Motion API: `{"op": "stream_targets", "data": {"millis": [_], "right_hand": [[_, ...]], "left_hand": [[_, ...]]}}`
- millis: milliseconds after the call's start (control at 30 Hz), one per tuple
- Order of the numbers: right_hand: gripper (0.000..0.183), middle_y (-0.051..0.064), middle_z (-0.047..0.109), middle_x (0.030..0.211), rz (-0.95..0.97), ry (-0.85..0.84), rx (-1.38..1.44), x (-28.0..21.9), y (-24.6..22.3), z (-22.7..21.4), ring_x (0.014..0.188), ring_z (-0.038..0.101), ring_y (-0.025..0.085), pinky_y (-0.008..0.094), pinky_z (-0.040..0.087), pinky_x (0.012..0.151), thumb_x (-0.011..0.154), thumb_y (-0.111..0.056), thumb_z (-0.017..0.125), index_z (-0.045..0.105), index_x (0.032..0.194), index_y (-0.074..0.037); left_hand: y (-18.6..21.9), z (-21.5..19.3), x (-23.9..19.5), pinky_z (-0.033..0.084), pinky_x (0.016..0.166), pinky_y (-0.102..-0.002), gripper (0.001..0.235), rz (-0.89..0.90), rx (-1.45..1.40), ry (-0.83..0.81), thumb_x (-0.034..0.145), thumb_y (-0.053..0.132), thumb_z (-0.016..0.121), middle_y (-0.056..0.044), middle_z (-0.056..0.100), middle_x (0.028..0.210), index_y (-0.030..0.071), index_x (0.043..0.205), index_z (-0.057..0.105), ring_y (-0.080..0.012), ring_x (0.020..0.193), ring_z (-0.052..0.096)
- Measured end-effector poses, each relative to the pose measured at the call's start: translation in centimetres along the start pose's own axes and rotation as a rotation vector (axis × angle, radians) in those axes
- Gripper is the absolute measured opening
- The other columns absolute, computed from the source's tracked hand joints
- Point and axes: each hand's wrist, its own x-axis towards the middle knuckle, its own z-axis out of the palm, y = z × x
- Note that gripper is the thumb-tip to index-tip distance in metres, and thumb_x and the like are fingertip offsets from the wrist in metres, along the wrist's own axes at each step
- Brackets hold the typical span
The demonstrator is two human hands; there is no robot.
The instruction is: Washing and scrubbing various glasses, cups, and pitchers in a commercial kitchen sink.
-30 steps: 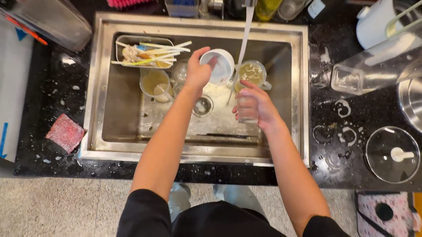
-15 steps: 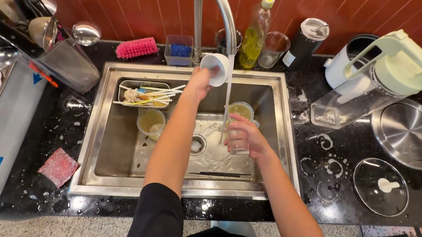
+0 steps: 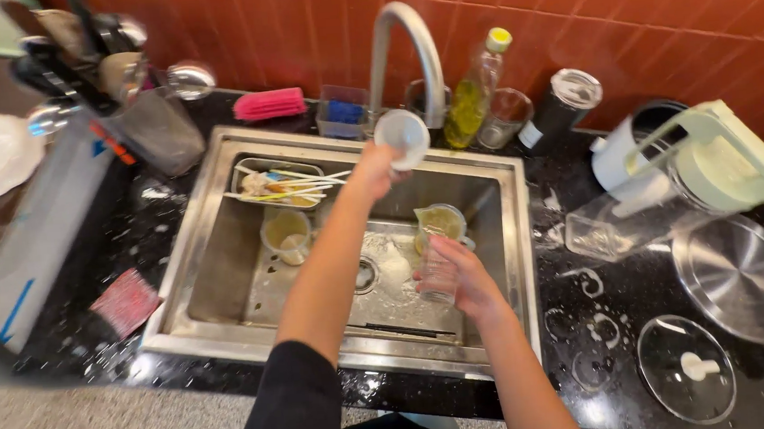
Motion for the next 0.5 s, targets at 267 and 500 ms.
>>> {"op": "stream_targets", "data": {"millis": [267, 500], "right_hand": [[0.046, 0.014, 0.068, 0.102, -0.541, 0.161, -0.128, -7.4, -1.7, 4.5, 0.085, 0.071, 0.028, 0.043, 0.062, 0.068, 0.084, -0.005, 0.074, 0.053, 0.125, -0.005], [0.052, 0.02, 0.068, 0.088, 0.103, 0.128, -0.756, 6.6, 1.5, -0.8, 0.061, 0.058, 0.025, 0.038, 0.046, 0.045, 0.081, -0.008, 0.079, 0.053, 0.126, -0.004]], "left_hand": [[0.3, -1.1, -24.6, 0.053, 0.096, -0.043, 0.046, 0.687, 0.522, 0.403, 0.081, -0.01, 0.054, -0.016, 0.066, 0.113, 0.001, 0.125, 0.058, -0.0302, 0.108, 0.065], [1.8, -1.9, -31.1, 0.052, 0.081, -0.05, 0.041, 0.638, 1.217, 0.637, 0.092, 0.003, 0.071, -0.015, 0.059, 0.12, 0.01, 0.129, 0.056, -0.04, 0.104, 0.063]]}}
